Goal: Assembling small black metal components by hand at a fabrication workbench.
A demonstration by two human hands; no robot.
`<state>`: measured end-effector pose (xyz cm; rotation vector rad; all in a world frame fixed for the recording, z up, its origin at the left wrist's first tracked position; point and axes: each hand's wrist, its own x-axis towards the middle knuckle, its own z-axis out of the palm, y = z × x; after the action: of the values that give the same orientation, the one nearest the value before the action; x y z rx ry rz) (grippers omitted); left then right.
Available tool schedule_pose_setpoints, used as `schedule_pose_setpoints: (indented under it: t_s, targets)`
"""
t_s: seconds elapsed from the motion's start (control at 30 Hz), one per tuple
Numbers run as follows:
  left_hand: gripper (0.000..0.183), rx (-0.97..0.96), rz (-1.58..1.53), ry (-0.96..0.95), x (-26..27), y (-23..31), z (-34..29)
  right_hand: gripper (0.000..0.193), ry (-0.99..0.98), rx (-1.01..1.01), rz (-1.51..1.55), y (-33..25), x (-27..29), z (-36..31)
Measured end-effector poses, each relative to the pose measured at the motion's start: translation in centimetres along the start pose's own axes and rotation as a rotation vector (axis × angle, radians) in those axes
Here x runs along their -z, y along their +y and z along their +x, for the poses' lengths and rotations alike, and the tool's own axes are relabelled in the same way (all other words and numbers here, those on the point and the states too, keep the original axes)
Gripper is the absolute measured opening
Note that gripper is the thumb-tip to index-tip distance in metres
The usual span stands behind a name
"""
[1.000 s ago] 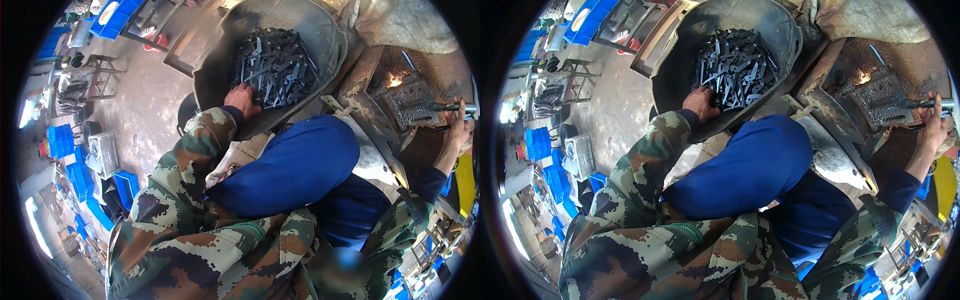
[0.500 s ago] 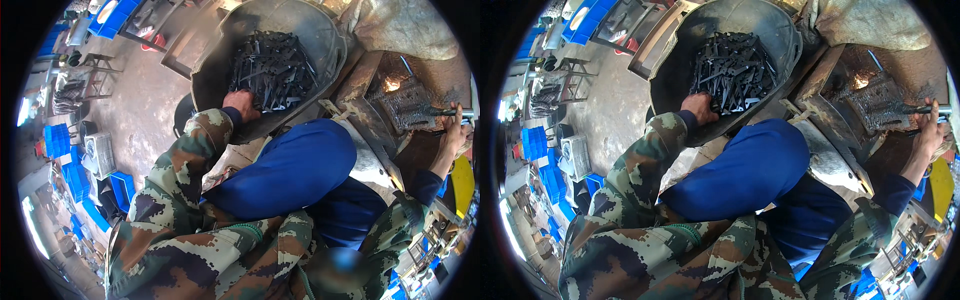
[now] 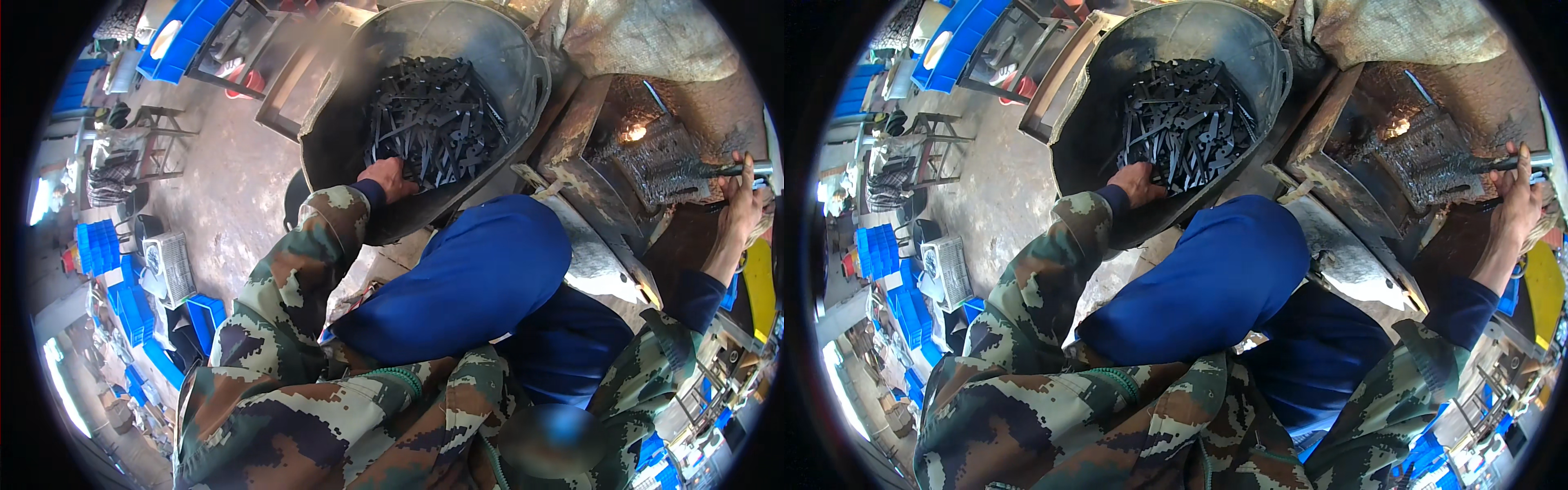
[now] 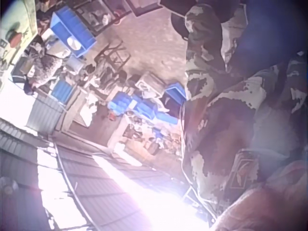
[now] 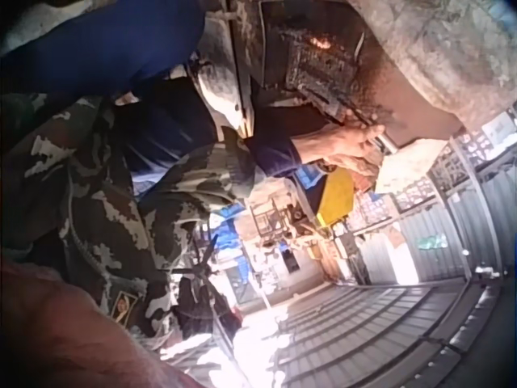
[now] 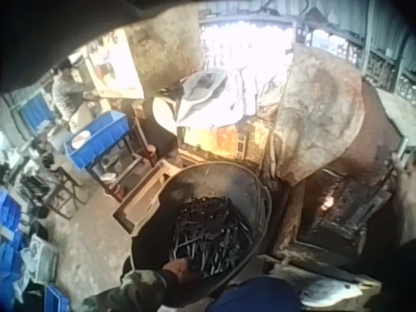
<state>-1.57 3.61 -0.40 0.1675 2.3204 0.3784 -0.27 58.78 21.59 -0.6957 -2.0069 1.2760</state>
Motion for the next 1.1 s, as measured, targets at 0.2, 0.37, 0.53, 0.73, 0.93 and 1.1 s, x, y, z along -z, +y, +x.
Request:
schedule_pose_setpoints:
  t_s: [0.2,0.37,0.53,0.73,0.93,1.1]
  targets:
    - [0.045,-0.145,0.003,-0.010,-0.5,-1.7,0.3,0.030,0.030,-0.005,0.038,-0.6,-0.9,-1.0]
    - [0.035,-0.266,0.123,0.005,0.0,-0.9,-1.2,0.029,-0.004,-0.037,0.037,-0.3,-0.2,-0.5]
    - [0.035,-0.238,0.311,0.038,1.9,0.6,-3.5,0.030,0.003,-0.048,0.049,-0.4,-0.5,-0.9]
    - [0.036,-0.228,0.486,-0.030,3.6,-1.0,-5.8,0.033,0.001,-0.067,0.086,-0.9,-1.3,-1.8]
    - [0.037,-0.232,0.545,0.024,6.7,-2.2,-11.0,0.030,0.009,-0.049,0.083,-1.6,-1.4,-2.2]
    - [0.030,-0.269,0.465,0.078,9.7,-3.2,-13.9,0.032,0.010,-0.055,0.091,-1.1,-0.7,-1.6]
